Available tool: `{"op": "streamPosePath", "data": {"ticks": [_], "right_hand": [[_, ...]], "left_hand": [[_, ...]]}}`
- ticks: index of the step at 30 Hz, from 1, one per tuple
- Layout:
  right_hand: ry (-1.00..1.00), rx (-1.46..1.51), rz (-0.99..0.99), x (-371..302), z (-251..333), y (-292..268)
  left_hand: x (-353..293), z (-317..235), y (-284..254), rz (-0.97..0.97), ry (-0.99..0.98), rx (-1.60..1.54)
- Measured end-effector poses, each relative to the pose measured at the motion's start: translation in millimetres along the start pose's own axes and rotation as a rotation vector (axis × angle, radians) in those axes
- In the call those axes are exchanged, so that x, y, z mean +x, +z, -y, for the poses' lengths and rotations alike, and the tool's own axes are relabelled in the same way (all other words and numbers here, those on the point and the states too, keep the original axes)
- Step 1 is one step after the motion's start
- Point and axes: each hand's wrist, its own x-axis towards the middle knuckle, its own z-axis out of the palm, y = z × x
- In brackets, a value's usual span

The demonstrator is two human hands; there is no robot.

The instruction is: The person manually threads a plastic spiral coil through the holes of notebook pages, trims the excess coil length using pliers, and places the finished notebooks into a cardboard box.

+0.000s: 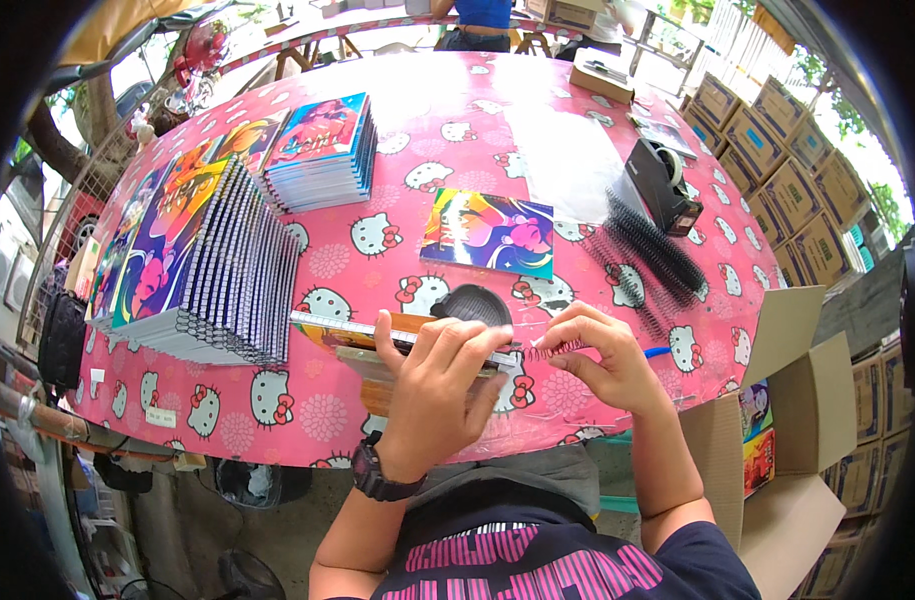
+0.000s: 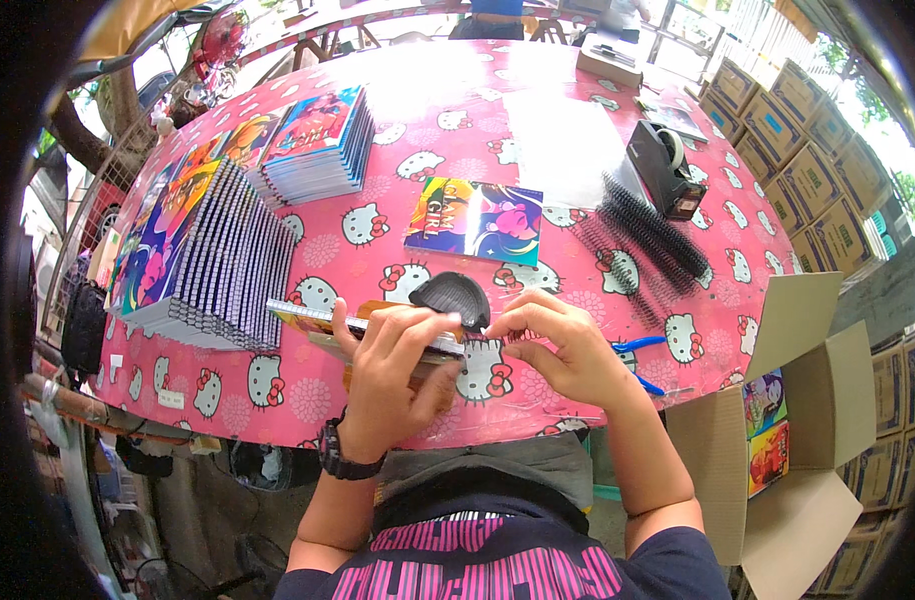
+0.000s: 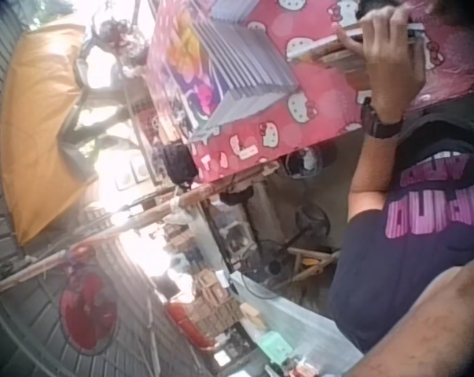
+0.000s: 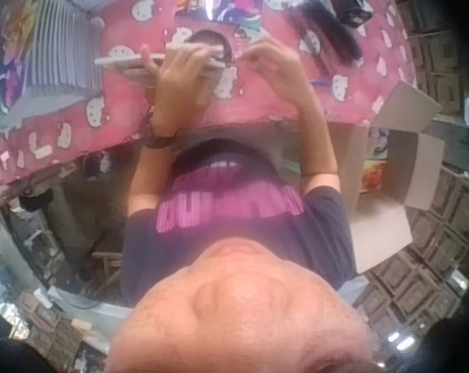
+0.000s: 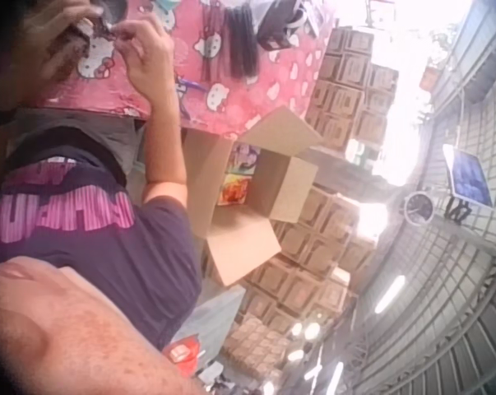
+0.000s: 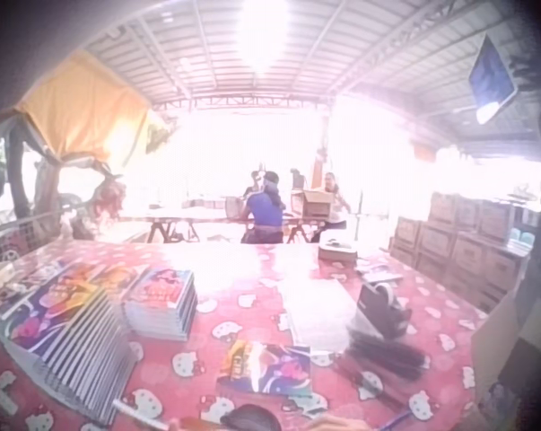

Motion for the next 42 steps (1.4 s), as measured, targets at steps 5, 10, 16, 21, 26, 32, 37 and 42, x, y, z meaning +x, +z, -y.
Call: {"op": "streamPosePath", "data": {"ticks": [5,10,16,21,26,32,37,42], "right_hand": [[-0.122,-0.037,0.0,-0.4,-1.5,-1.4],[-0.073,0.003,0.085,0.4,1.0,-1.4],[0.18,0.112,0.114,-2.5,7.8,5.7],[0.18,0.14,0.335,17.9,-16.5,-3.7],[-0.068,-0.418,0.119,58.1,-98.0,40.0],[0.168,-0.287,0.049,56.9,-114.7,48.2],[0.267,-0.485,0.126,26.6,-97.5,23.4],[0.01,-0.258,0.325,15.6,-101.8,18.7]], "left_hand": [[-1.1,7.1,-2.0,-0.069,0.037,-0.128],[-4.7,10.6,-0.6,-0.102,0.066,-0.131],[-4.2,5.5,-3.1,-0.056,0.047,-0.073],[-4.8,8.4,0.9,0.009,0.095,0.057],[3.2,-0.3,1.3,0.005,0.1,-0.02],[10.2,-4.0,1.9,0.026,0.033,-0.018],[8.6,-1.2,-4.8,0.062,0.011,-0.042],[10.2,0.4,-7.1,0.097,0.027,-0.055]]}}
